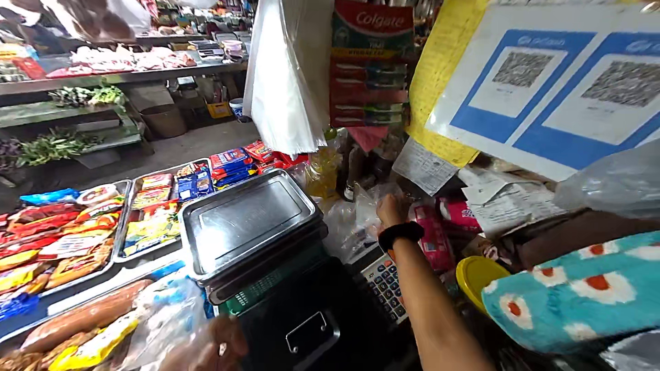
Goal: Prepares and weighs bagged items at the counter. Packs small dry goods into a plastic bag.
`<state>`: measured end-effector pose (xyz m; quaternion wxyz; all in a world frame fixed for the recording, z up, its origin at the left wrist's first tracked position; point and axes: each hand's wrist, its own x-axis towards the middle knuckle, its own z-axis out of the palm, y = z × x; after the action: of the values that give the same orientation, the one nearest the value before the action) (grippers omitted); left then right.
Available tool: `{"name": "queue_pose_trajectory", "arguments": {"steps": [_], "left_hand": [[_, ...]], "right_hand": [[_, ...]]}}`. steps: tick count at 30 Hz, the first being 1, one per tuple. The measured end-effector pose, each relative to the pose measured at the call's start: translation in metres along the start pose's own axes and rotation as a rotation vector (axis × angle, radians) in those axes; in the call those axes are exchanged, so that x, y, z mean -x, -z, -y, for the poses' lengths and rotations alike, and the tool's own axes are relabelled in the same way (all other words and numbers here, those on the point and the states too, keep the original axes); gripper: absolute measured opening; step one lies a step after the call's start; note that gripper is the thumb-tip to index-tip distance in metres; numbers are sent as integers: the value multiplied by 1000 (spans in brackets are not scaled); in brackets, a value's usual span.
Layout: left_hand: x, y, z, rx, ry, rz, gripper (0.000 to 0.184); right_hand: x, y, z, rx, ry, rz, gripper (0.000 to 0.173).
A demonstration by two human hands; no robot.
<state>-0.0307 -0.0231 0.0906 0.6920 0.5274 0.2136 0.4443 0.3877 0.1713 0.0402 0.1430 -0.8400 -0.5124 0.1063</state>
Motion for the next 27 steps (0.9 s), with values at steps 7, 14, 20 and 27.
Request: {"name": "queue_pose_trajectory", "arguments": {"steps": [7, 14, 20, 27], "left_hand": [[-58, -32, 4, -155, 178, -87, 54], [-99, -42, 74, -583, 279, -252, 16], [-92, -52, 71, -490, 101, -294, 9], [-93, -66, 57, -406, 121, -278, 17]], "right_hand": [[161, -10, 0, -513, 1031, -370, 17], [205, -30, -5, -559, 1165, -205, 31], [194, 11, -14, -192, 441, -220, 47], [180, 38, 4, -375, 742, -281, 20]]}}
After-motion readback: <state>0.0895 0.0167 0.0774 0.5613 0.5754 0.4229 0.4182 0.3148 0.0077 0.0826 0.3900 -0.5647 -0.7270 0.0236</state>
